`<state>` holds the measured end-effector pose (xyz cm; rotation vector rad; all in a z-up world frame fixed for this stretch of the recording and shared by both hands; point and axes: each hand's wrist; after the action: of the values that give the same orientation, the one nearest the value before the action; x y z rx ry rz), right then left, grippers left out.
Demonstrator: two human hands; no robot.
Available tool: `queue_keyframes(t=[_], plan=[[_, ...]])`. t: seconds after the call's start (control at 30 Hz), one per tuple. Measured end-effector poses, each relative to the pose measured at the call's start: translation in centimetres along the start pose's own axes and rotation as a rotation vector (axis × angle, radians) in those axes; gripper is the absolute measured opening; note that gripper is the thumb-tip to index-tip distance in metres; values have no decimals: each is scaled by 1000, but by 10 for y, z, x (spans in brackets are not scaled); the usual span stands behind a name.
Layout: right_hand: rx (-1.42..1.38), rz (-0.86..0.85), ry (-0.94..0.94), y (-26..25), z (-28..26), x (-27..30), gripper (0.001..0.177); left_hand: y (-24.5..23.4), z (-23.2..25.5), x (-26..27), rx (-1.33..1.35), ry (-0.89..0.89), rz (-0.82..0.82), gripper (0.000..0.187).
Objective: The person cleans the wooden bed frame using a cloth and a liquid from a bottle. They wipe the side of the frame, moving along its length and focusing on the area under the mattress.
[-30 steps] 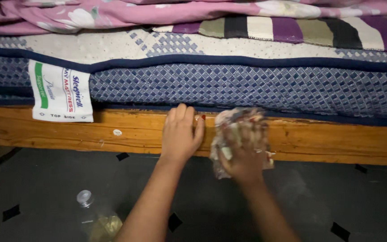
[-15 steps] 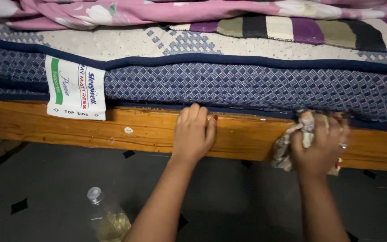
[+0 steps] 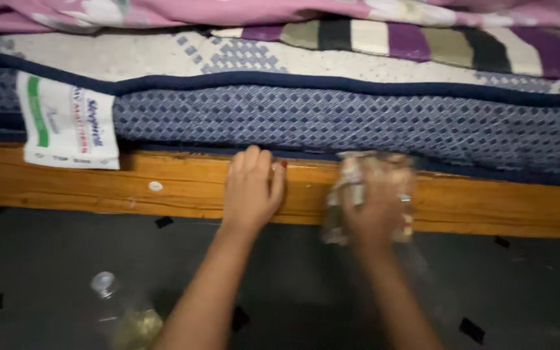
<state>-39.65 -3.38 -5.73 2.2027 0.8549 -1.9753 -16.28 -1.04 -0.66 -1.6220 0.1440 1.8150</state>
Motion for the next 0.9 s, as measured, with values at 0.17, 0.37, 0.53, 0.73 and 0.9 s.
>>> queue_keyframes(t=[0.17,0.37,0.53,0.73,0.9], plan=[[-33,-31,-118,0,-47,4,55,2,-1,0,-18,8,-3,20],[16,-47,-39,-20,12,-15,52,3,-1,-1,-35,28,-2,21],[33,120,58,-34,81,4,55,0,-1,-1,-18,7,-37,20],[-97,409,344,-30,201,38,64,-2,-1,-1,-14,10,-27,21],[-333,490,814,-34,206,29,60,1,-1,0,-26,8,-22,20]])
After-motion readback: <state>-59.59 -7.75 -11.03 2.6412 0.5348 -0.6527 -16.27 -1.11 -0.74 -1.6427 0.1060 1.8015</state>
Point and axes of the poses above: each hand's wrist, its own x-axis away from the middle knuckle, its own y-axis out of the palm, z = x × y, and after that the axes turned 1 degree about x, right-handed
